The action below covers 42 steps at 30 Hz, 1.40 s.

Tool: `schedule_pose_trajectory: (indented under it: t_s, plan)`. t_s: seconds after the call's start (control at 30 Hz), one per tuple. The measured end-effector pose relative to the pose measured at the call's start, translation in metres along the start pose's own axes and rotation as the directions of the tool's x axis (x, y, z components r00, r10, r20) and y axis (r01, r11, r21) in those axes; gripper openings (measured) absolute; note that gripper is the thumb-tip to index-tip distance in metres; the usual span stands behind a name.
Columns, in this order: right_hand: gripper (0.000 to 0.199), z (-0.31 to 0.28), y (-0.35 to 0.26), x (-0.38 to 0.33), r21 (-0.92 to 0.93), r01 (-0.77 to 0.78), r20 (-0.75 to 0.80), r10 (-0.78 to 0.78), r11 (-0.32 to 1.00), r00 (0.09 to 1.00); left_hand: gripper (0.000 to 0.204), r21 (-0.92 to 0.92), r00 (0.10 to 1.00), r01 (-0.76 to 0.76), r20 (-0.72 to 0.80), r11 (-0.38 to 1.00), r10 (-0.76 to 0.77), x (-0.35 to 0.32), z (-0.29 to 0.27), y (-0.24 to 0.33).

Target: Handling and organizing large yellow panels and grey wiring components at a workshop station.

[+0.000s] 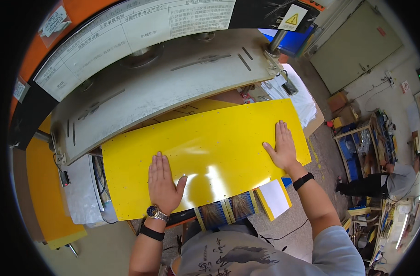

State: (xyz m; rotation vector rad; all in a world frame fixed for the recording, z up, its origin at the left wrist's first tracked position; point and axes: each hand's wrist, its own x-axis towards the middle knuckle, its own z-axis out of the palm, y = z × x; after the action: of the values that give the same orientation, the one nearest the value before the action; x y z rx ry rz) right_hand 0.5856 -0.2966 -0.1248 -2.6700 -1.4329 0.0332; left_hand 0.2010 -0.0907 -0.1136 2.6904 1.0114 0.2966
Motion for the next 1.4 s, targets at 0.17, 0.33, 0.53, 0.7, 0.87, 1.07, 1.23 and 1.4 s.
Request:
schedule_pose_trajectory:
  t_s: [0.17,0.33,0.53,0.7,0.87,1.07,1.23,1.4]
  plan:
    - [0.091,0.002,0.000,-0.001,-0.001,-0.007,-0.001,0.007,1.000,1.000,0.087,-0.012,1.000,-0.009,-0.022,1.000,0.009,-0.002,0.004,-0.003]
    - [0.087,0.003,-0.023,-0.013,0.056,0.047,0.010,-0.048,0.997,0.999,0.088,-0.023,0.999,0.003,-0.045,1.000,-0.004,-0.007,0.008,-0.002]
    - [0.086,0.001,-0.022,-0.012,0.049,0.032,0.005,-0.032,0.998,0.999,0.089,0.003,1.000,-0.002,-0.015,1.000,0.002,-0.002,0.006,-0.001]
    - [0.087,0.010,-0.017,-0.014,0.019,0.023,-0.018,-0.023,1.000,1.000,0.085,-0.028,0.999,-0.028,-0.040,0.999,0.027,-0.006,0.006,0.005]
    - [0.088,0.003,-0.059,-0.024,0.135,0.160,-0.026,-0.158,0.978,0.987,0.084,-0.039,0.998,-0.012,-0.055,0.999,0.009,-0.004,0.012,0.024]
    - [0.090,0.005,-0.060,-0.026,0.139,0.156,-0.027,-0.154,0.978,0.988,0.081,-0.095,0.996,-0.087,-0.043,0.992,0.083,0.016,0.031,0.084]
    - [0.089,0.006,-0.061,-0.024,0.177,0.168,-0.041,-0.164,0.970,0.986,0.079,0.030,0.995,-0.101,-0.018,0.994,0.101,0.017,0.040,0.090]
    - [0.089,0.009,-0.073,-0.030,0.188,0.239,-0.044,-0.235,0.953,0.971,0.076,0.077,0.994,-0.112,-0.009,0.991,0.113,0.014,0.041,0.097]
